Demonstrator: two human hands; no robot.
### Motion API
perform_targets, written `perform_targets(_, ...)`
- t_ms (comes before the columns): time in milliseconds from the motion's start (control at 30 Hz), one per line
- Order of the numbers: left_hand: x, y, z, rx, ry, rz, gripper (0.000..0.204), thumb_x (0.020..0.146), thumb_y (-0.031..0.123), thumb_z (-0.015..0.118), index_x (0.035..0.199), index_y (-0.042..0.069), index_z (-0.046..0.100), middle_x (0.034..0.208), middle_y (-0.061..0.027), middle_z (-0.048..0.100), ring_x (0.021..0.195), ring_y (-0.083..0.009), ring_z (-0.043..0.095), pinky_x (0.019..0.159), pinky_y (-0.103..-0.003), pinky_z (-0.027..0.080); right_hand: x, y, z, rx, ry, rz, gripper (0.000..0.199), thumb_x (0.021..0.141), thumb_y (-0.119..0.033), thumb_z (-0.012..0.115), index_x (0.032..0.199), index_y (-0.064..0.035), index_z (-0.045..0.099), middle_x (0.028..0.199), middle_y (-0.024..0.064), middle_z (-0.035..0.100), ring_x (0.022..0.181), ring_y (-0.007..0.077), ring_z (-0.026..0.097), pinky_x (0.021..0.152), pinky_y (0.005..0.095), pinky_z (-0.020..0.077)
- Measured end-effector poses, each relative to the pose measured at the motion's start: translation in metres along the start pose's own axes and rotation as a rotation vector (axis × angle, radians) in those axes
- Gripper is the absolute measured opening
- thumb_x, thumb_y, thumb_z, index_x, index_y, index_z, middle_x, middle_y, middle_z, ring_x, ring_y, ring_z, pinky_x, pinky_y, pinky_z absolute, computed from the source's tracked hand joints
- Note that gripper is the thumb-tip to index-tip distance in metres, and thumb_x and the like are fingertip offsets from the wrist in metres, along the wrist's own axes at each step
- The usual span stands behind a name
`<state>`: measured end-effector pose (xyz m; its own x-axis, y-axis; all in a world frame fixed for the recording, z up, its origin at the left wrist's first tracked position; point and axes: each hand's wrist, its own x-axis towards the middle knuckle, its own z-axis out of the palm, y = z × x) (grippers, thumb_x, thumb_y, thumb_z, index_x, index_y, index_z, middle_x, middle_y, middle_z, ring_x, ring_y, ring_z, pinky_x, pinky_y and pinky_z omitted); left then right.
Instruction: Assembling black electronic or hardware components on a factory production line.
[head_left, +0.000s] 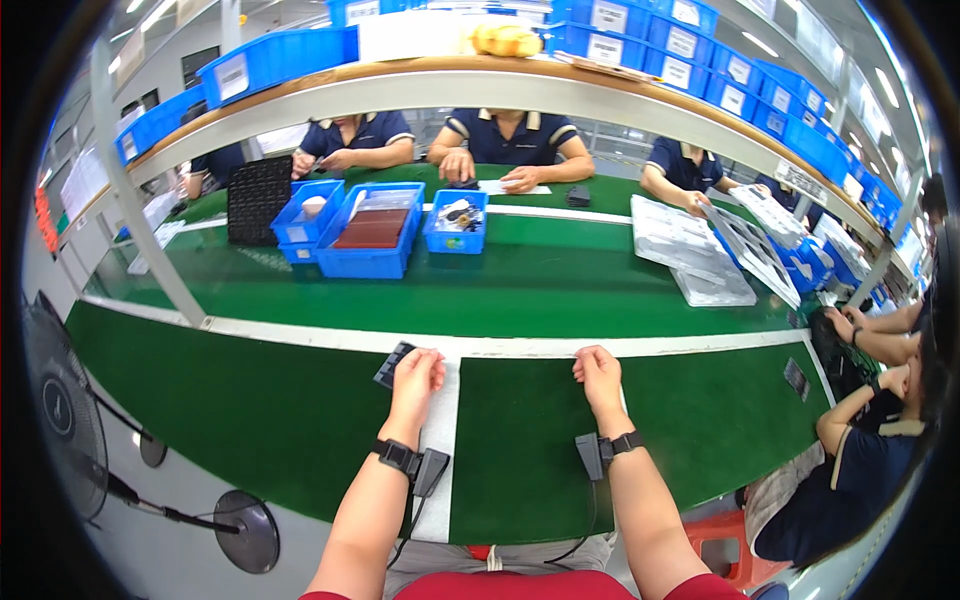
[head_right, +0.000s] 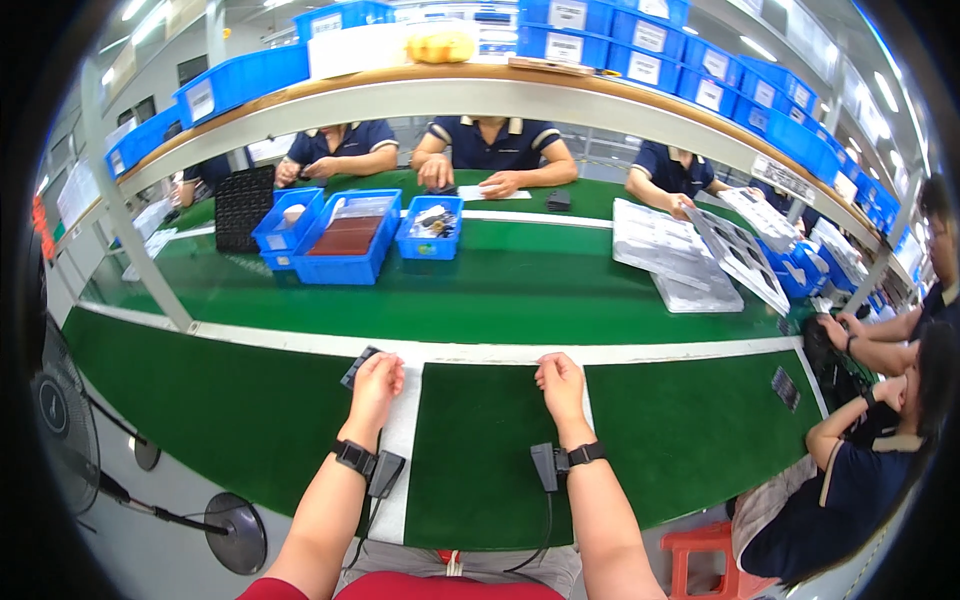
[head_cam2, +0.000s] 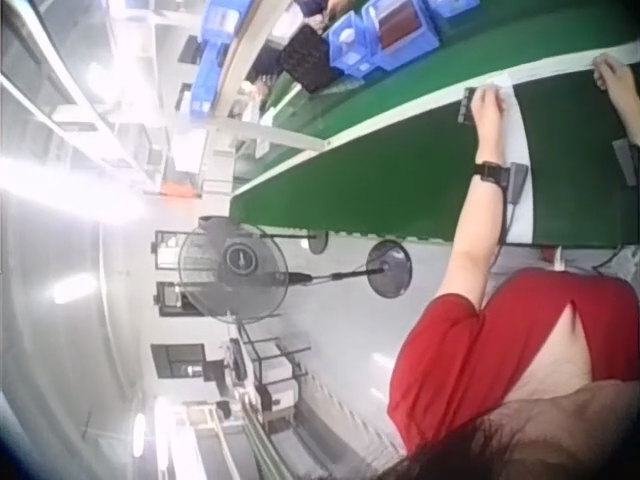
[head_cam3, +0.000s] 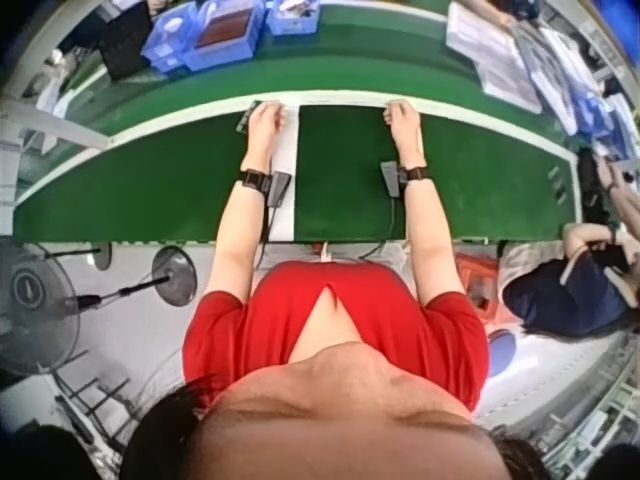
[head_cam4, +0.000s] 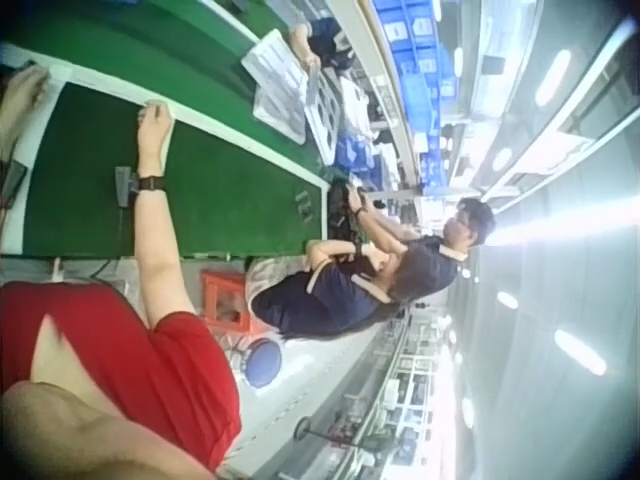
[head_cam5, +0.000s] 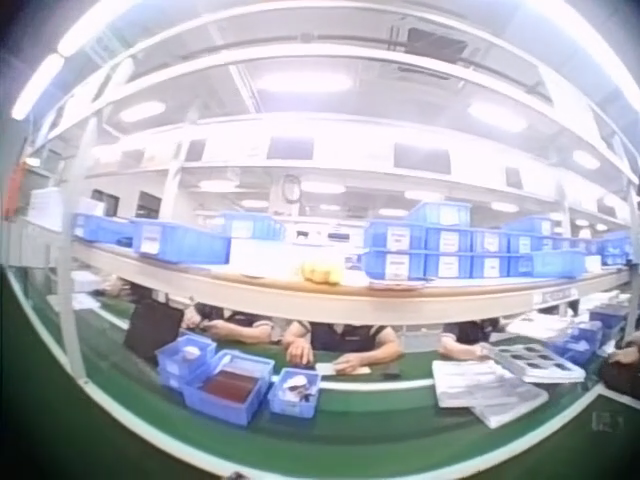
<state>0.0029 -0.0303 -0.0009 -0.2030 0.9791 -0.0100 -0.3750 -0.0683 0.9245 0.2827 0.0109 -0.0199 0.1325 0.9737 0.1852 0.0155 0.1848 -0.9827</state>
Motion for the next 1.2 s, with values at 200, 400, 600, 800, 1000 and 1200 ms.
perform_targets(200,0.000,0.006,0.002,-0.109,-0.109,-0.019,0.012,0.085,0.015,0.050,0.080,0.004,0.053,0.066,-0.0024,0.053,0.055,-0.0101,0.048,0.048,-0.022,0.036,-0.013,-0.020,-0.007,0.130,-0.017,0.066,0.016,0.085,-0.013,0.048,0.077,-0.0024,0.057,0.062,0.0028,0.056,0.052,0.0090,0.051,0.050,0.0205,0.0410)
perform_targets(400,-0.002,-0.004,0.001,-0.308,-0.232,-0.105,0.007,0.084,0.012,0.051,0.082,0.005,0.053,0.079,-0.0046,0.057,0.066,-0.0129,0.054,0.054,-0.024,0.042,-0.023,-0.009,0.005,0.314,-0.271,0.114,0.017,0.085,-0.016,0.050,0.077,-0.0027,0.057,0.066,0.0060,0.058,0.057,0.0115,0.054,0.054,0.0231,0.0448)
perform_targets(600,-0.007,-0.007,0.013,0.109,-0.262,-0.196,0.015,0.085,0.015,0.050,0.080,0.002,0.055,0.066,-0.0052,0.056,0.054,-0.0114,0.051,0.052,-0.023,0.041,-0.034,-0.016,0.020,0.033,-0.554,0.166,0.023,0.087,-0.024,0.053,0.073,-0.0061,0.055,0.067,-0.0007,0.056,0.062,0.0052,0.052,0.057,0.0198,0.0431)
perform_targets(800,-0.002,-0.009,0.021,0.392,-0.386,-0.098,0.013,0.087,0.011,0.049,0.080,0.002,0.055,0.066,-0.0043,0.057,0.053,-0.0086,0.051,0.050,-0.019,0.040,-0.024,-0.012,0.024,0.003,-0.521,0.161,0.026,0.086,-0.026,0.054,0.070,-0.0061,0.052,0.065,-0.0007,0.054,0.058,0.0061,0.052,0.053,0.0201,0.0434)
perform_targets(1000,0.001,-0.010,0.017,0.371,-0.365,-0.069,0.014,0.086,0.012,0.050,0.081,0.000,0.056,0.067,-0.0049,0.058,0.055,-0.0091,0.052,0.051,-0.020,0.041,-0.017,-0.008,0.020,0.085,-0.429,0.189,0.024,0.087,-0.026,0.053,0.073,-0.0060,0.054,0.067,0.0013,0.057,0.060,0.0077,0.054,0.055,0.0205,0.0447)
perform_targets(1200,-0.005,-0.005,0.021,0.337,-0.393,-0.072,0.013,0.086,0.011,0.050,0.083,0.000,0.056,0.069,-0.0047,0.058,0.057,-0.0090,0.052,0.054,-0.020,0.042,-0.009,-0.033,-0.036,0.188,0.146,0.162,0.018,0.085,-0.017,0.050,0.074,-0.0033,0.054,0.067,0.0055,0.057,0.058,0.0116,0.055,0.053,0.0230,0.0457)
